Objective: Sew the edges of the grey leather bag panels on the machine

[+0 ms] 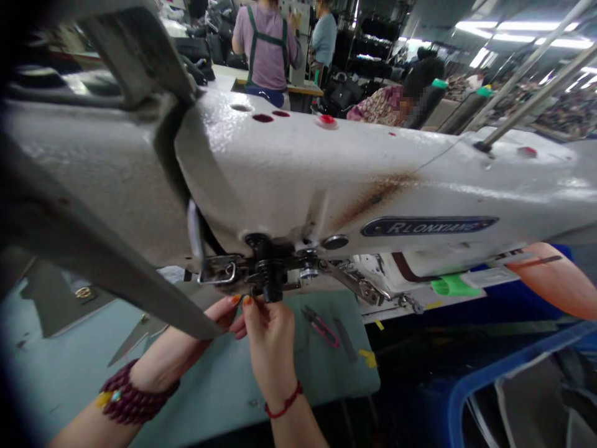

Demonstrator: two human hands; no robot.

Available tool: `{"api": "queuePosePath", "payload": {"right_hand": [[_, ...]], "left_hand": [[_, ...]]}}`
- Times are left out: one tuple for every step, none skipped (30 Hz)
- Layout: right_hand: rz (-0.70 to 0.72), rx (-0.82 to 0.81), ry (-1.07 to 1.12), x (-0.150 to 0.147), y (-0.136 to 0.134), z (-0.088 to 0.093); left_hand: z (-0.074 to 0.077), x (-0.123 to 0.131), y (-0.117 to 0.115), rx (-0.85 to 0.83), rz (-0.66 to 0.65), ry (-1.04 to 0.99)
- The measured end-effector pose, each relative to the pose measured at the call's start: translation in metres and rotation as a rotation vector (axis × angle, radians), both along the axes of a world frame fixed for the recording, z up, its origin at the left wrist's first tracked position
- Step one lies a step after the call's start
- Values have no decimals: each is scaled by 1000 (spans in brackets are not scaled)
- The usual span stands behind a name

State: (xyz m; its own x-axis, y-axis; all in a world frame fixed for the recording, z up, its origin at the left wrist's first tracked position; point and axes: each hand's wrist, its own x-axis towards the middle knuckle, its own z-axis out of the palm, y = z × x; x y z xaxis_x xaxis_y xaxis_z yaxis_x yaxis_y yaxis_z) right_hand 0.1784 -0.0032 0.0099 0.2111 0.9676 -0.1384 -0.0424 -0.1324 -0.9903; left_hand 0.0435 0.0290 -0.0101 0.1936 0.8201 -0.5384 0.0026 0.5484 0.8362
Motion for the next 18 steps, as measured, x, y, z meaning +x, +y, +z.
{"api": "queuePosePath", "payload": {"right_hand": [[-1, -2, 7, 0, 1, 0], [-2, -8, 14, -1, 3, -1], [-7, -15, 17, -1, 4, -1], [-12, -23, 16, -2, 6, -1], [-19, -30, 11, -2, 7, -2], [-26, -35, 4, -2, 8, -3], [-31, -37, 0, -2, 8, -3], [-35, -35, -1, -3, 9, -4], [-38, -31, 3, -3, 8, -5], [-42, -24, 8, -3, 8, -6], [-43, -17, 15, -3, 7, -6], [-38, -10, 23, -3, 6, -7], [-30, -5, 30, -4, 4, -7], [-22, -5, 35, -4, 3, -7], [-12, -8, 41, -5, 1, -7], [-2, -14, 48, -5, -1, -7], [7, -23, 57, -6, -3, -7], [11, -32, 64, -7, -5, -7]], "left_hand": [[0, 1, 1, -7, 0, -20], [1, 2, 2, -10, 2, -40], [2, 4, 3, -11, 5, -59], [4, 5, 5, -9, 5, -74], [5, 6, 6, -3, 7, -82], [7, 6, 8, 5, 12, -79], [9, 7, 9, 11, 15, -65], [11, 7, 11, 15, 19, -39], [13, 7, 12, 20, 23, -11], [15, 7, 14, 27, 26, 20], [17, 7, 15, 38, 29, 49], [19, 8, 17, 51, 35, 73], [21, 8, 18, 59, 42, 96], [23, 9, 19, 57, 55, 117], [25, 10, 21, 44, 62, 130], [27, 10, 22, 29, 71, 134], [28, 11, 22, 18, 74, 129], [28, 11, 23, 15, 77, 122]]}}
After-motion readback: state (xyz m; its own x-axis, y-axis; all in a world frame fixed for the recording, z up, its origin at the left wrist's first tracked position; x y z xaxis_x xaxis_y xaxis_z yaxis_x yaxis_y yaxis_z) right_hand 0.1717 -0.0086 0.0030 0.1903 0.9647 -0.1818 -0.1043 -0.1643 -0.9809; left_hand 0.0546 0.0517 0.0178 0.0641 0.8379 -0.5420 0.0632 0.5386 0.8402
